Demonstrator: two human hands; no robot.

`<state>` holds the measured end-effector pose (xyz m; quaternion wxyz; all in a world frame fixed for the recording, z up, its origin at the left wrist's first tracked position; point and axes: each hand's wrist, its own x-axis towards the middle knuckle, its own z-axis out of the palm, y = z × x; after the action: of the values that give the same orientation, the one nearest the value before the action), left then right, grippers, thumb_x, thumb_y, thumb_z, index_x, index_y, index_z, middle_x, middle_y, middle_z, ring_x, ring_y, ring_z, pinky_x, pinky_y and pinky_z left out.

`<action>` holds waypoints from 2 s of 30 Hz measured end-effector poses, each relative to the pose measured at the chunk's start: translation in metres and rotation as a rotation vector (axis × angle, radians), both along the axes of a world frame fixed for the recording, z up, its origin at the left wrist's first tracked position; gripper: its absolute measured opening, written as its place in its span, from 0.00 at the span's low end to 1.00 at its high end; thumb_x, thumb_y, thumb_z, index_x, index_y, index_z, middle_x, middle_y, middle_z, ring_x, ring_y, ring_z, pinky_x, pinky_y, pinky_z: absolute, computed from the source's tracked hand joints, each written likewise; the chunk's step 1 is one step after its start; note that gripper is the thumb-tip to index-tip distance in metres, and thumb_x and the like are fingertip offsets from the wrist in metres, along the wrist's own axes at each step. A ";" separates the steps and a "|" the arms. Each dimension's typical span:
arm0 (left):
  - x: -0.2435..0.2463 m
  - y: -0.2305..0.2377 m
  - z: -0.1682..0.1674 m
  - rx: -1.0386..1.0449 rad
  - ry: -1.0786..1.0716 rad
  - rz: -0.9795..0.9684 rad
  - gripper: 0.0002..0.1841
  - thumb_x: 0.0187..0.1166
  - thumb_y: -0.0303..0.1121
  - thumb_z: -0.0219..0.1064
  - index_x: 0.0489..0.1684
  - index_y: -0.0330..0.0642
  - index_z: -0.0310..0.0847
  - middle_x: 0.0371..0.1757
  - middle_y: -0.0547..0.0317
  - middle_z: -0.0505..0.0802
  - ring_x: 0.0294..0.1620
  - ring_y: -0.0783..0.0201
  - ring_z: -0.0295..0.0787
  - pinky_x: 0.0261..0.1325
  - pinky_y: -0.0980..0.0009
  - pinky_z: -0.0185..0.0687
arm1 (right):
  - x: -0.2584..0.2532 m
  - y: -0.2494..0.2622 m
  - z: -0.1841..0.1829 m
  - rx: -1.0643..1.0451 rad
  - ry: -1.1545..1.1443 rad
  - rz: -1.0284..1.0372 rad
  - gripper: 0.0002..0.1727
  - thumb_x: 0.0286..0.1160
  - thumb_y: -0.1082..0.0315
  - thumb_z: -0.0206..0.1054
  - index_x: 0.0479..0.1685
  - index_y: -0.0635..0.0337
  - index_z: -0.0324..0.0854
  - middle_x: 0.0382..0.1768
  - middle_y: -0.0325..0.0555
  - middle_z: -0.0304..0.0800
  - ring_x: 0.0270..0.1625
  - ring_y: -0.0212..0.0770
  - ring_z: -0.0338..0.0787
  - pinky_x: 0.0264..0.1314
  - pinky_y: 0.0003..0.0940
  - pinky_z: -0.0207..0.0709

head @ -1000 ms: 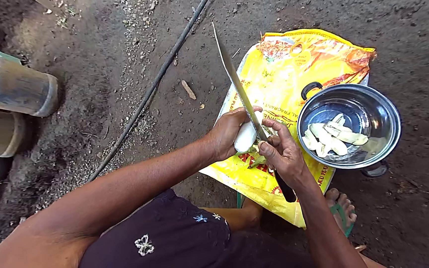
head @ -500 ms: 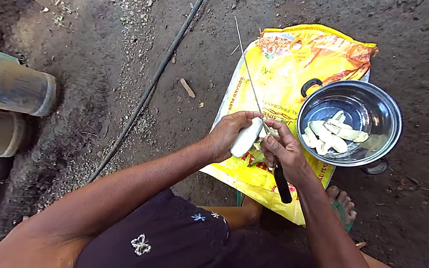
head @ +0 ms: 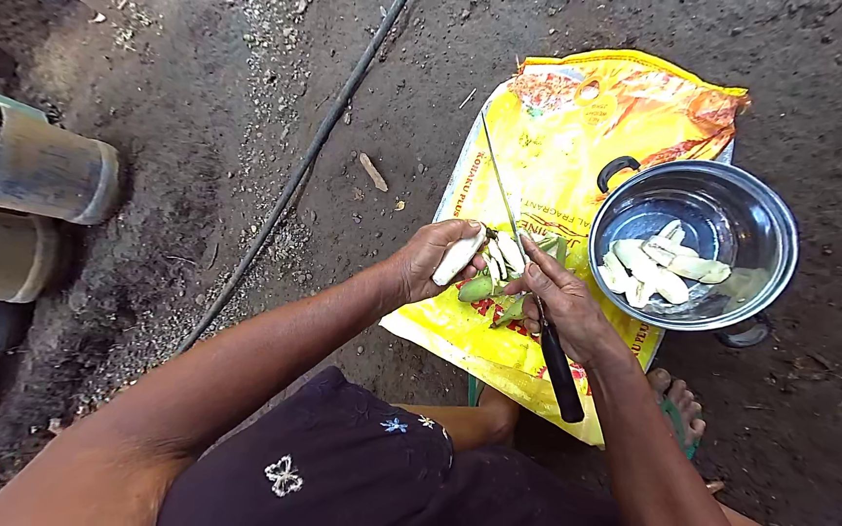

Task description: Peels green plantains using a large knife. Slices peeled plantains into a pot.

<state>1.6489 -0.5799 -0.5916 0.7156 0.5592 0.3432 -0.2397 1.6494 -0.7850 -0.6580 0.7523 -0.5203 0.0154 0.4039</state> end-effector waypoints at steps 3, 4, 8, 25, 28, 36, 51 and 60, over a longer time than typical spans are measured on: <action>0.000 0.002 -0.001 -0.006 0.011 -0.004 0.17 0.94 0.41 0.41 0.59 0.42 0.74 0.36 0.57 0.88 0.25 0.70 0.87 0.27 0.80 0.83 | -0.001 -0.002 0.000 0.033 -0.059 -0.023 0.30 0.94 0.62 0.49 0.94 0.47 0.55 0.36 0.45 0.88 0.16 0.28 0.74 0.19 0.18 0.71; 0.001 0.002 -0.003 -0.002 0.012 -0.004 0.18 0.94 0.41 0.41 0.60 0.42 0.75 0.37 0.56 0.89 0.25 0.70 0.86 0.26 0.80 0.81 | -0.001 -0.002 0.002 0.039 -0.077 -0.012 0.30 0.94 0.62 0.49 0.94 0.49 0.54 0.36 0.45 0.88 0.16 0.28 0.74 0.19 0.18 0.71; 0.002 -0.002 -0.005 -0.053 -0.017 0.047 0.21 0.94 0.44 0.37 0.54 0.44 0.76 0.36 0.58 0.90 0.19 0.73 0.80 0.20 0.81 0.74 | -0.005 0.000 0.011 0.046 -0.214 0.059 0.32 0.87 0.62 0.56 0.89 0.59 0.57 0.36 0.40 0.90 0.19 0.24 0.75 0.22 0.18 0.71; 0.006 -0.026 0.016 0.161 0.012 0.320 0.19 0.94 0.43 0.41 0.46 0.43 0.76 0.28 0.59 0.84 0.21 0.70 0.81 0.24 0.78 0.78 | -0.035 0.028 0.024 -0.141 -0.765 0.037 0.39 0.78 0.50 0.69 0.85 0.62 0.66 0.29 0.35 0.87 0.29 0.20 0.82 0.37 0.17 0.79; 0.006 -0.026 0.014 0.120 0.002 0.335 0.19 0.95 0.44 0.39 0.47 0.44 0.73 0.29 0.59 0.83 0.22 0.69 0.81 0.26 0.78 0.79 | -0.036 0.029 0.022 -0.123 -0.759 0.025 0.39 0.78 0.51 0.69 0.84 0.64 0.66 0.30 0.34 0.87 0.30 0.20 0.83 0.38 0.17 0.80; 0.005 -0.024 0.011 0.165 -0.044 0.316 0.16 0.94 0.40 0.38 0.52 0.44 0.72 0.29 0.60 0.82 0.23 0.72 0.81 0.28 0.79 0.80 | -0.038 0.032 0.019 -0.123 -0.740 0.007 0.36 0.79 0.52 0.68 0.83 0.63 0.68 0.29 0.35 0.87 0.30 0.20 0.82 0.38 0.16 0.79; 0.004 -0.023 -0.001 0.163 -0.124 0.356 0.15 0.94 0.38 0.39 0.44 0.47 0.71 0.24 0.64 0.80 0.20 0.73 0.78 0.25 0.79 0.77 | -0.050 0.042 0.026 -0.179 -0.750 -0.131 0.34 0.77 0.58 0.70 0.80 0.65 0.72 0.25 0.35 0.83 0.23 0.21 0.75 0.29 0.16 0.72; -0.004 -0.028 -0.003 0.157 -0.159 0.455 0.14 0.93 0.40 0.42 0.40 0.49 0.71 0.23 0.65 0.80 0.18 0.73 0.78 0.22 0.80 0.77 | -0.055 0.045 0.032 -0.197 -0.720 -0.159 0.31 0.76 0.58 0.70 0.78 0.63 0.75 0.27 0.39 0.84 0.25 0.26 0.79 0.31 0.22 0.76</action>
<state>1.6444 -0.6079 -0.5941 0.7302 0.5385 0.4204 -0.0005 1.5943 -0.7399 -0.6260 0.6850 -0.6958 -0.1710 0.1320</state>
